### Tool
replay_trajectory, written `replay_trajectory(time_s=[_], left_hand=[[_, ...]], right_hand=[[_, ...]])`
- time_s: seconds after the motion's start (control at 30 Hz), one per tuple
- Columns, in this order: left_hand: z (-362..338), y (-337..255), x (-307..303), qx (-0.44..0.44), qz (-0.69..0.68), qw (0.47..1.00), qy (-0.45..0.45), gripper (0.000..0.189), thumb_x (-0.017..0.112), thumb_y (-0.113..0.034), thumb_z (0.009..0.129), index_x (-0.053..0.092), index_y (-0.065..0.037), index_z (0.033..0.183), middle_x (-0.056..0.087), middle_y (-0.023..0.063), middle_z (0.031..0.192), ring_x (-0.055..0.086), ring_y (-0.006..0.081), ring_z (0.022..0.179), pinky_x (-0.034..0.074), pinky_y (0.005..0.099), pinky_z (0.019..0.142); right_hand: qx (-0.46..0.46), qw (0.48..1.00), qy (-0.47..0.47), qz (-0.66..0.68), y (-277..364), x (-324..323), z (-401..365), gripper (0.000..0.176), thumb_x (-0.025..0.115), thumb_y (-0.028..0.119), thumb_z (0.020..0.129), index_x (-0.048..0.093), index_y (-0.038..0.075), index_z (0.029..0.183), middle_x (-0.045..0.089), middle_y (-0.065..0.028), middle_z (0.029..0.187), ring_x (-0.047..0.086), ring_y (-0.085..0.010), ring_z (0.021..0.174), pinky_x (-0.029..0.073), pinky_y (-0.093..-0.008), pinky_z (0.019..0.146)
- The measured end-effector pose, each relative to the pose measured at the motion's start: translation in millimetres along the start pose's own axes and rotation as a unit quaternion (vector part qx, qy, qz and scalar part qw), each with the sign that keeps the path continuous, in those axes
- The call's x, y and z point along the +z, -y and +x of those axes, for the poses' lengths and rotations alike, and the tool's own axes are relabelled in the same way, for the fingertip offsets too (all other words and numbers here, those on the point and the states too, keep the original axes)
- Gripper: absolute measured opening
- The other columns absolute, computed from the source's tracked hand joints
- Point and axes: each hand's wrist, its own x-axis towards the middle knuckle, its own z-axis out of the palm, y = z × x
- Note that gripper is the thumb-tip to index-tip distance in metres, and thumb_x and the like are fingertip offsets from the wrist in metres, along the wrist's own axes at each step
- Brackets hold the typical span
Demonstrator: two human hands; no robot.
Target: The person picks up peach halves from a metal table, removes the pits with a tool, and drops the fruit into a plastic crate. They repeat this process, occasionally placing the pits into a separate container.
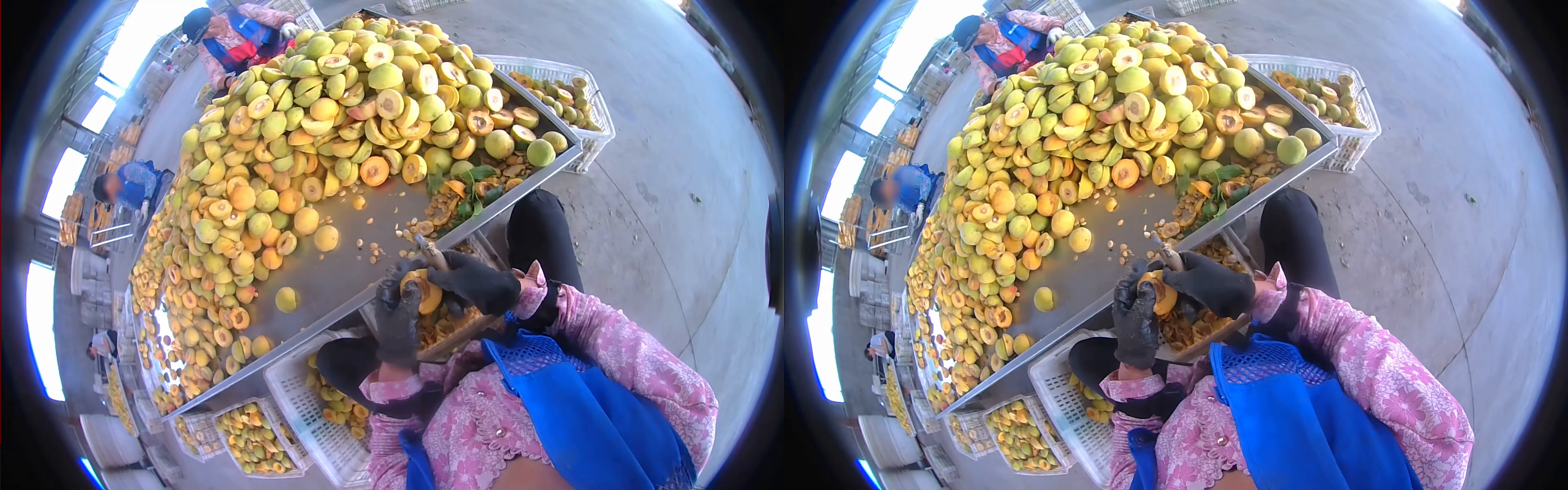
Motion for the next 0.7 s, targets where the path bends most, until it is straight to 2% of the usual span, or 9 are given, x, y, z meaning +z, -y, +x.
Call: replay_trajectory(time_s=[0.13,0.2,0.27,0.37,0.47,0.53,0.57,0.63,0.7], left_hand=[[-0.6,2.6,5.1,-0.024,-0.132,0.991,-0.025,0.037,0.046,-0.025,0.093,0.048,-0.002,0.122,0.056,0.0114,0.110,0.054,0.0211,0.102,0.044,0.0343,0.090],[0.6,9.6,-0.2,-0.146,-0.289,0.943,-0.072,0.043,0.039,-0.034,0.094,0.048,-0.002,0.122,0.056,0.0124,0.110,0.053,0.0247,0.103,0.042,0.0367,0.092],[-0.4,10.8,-8.0,-0.167,-0.362,0.916,-0.045,0.046,0.038,-0.037,0.094,0.048,-0.002,0.122,0.056,0.0134,0.112,0.053,0.0263,0.105,0.042,0.0388,0.092],[-0.6,11.7,-14.4,-0.182,-0.425,0.885,-0.046,0.048,0.037,-0.039,0.093,0.049,-0.002,0.122,0.056,0.0145,0.114,0.052,0.0264,0.106,0.042,0.0395,0.093],[0.1,29.8,-25.9,-0.157,-0.396,0.900,-0.088,0.048,0.037,-0.038,0.093,0.048,-0.001,0.121,0.055,0.0154,0.115,0.052,0.0277,0.107,0.040,0.0403,0.095],[-1.1,49.8,-29.9,-0.028,-0.132,0.986,-0.101,0.048,0.036,-0.038,0.094,0.047,-0.001,0.122,0.055,0.0159,0.116,0.051,0.0295,0.107,0.038,0.0429,0.097],[-1.1,45.0,-28.7,-0.028,-0.134,0.985,-0.101,0.048,0.036,-0.038,0.094,0.047,-0.001,0.122,0.055,0.0159,0.116,0.051,0.0295,0.107,0.038,0.0429,0.097],[-1.5,25.6,-23.0,-0.134,-0.406,0.900,-0.085,0.048,0.036,-0.038,0.094,0.047,-0.001,0.122,0.055,0.0168,0.116,0.050,0.0314,0.108,0.038,0.0457,0.098],[-4.0,16.6,-17.1,-0.130,-0.400,0.903,-0.090,0.048,0.036,-0.038,0.094,0.047,-0.001,0.122,0.054,0.0170,0.117,0.050,0.0320,0.109,0.037,0.0465,0.098]], right_hand=[[-0.009,0.994,0.011,0.108,-10.7,8.7,4.7,0.030,0.049,0.020,0.091,0.048,0.002,0.115,0.058,-0.0042,0.080,0.050,-0.0075,0.051,0.042,-0.0204,0.043],[-0.022,0.993,0.017,0.117,-16.5,16.2,6.2,0.030,0.050,0.022,0.091,0.049,0.003,0.114,0.058,-0.0042,0.080,0.050,-0.0073,0.051,0.041,-0.0201,0.043],[-0.032,0.991,0.022,0.124,-14.5,19.3,4.2,0.031,0.051,0.023,0.090,0.050,0.003,0.113,0.058,-0.0041,0.080,0.051,-0.0072,0.051,0.041,-0.0198,0.044],[-0.005,0.999,-0.025,-0.034,5.9,18.0,-10.0,0.035,0.053,0.027,0.088,0.051,0.001,0.111,0.058,-0.0047,0.075,0.053,-0.0071,0.053,0.041,-0.0211,0.045],[0.014,0.970,-0.037,-0.242,17.5,17.4,-23.0,0.040,0.055,0.031,0.086,0.050,-0.002,0.108,0.060,-0.0122,0.072,0.059,-0.0173,0.057,0.045,-0.0301,0.050],[-0.003,0.914,0.010,-0.406,11.2,16.1,-21.0,0.038,0.053,0.029,0.086,0.050,-0.003,0.104,0.061,-0.0212,0.075,0.062,-0.0319,0.065,0.047,-0.0405,0.060],[-0.001,0.913,0.009,-0.407,0.1,11.9,-18.6,0.038,0.053,0.029,0.086,0.050,-0.003,0.104,0.061,-0.0212,0.075,0.062,-0.0319,0.065,0.047,-0.0405,0.060],[-0.148,0.880,0.046,-0.449,-25.2,2.7,-13.8,0.034,0.053,0.027,0.085,0.050,-0.003,0.101,0.060,-0.0254,0.082,0.060,-0.0406,0.075,0.046,-0.0456,0.067],[-0.117,0.884,0.043,-0.451,-19.1,8.5,-16.9,0.033,0.053,0.026,0.084,0.051,-0.003,0.101,0.060,-0.0253,0.082,0.059,-0.0408,0.077,0.045,-0.0459,0.067]])
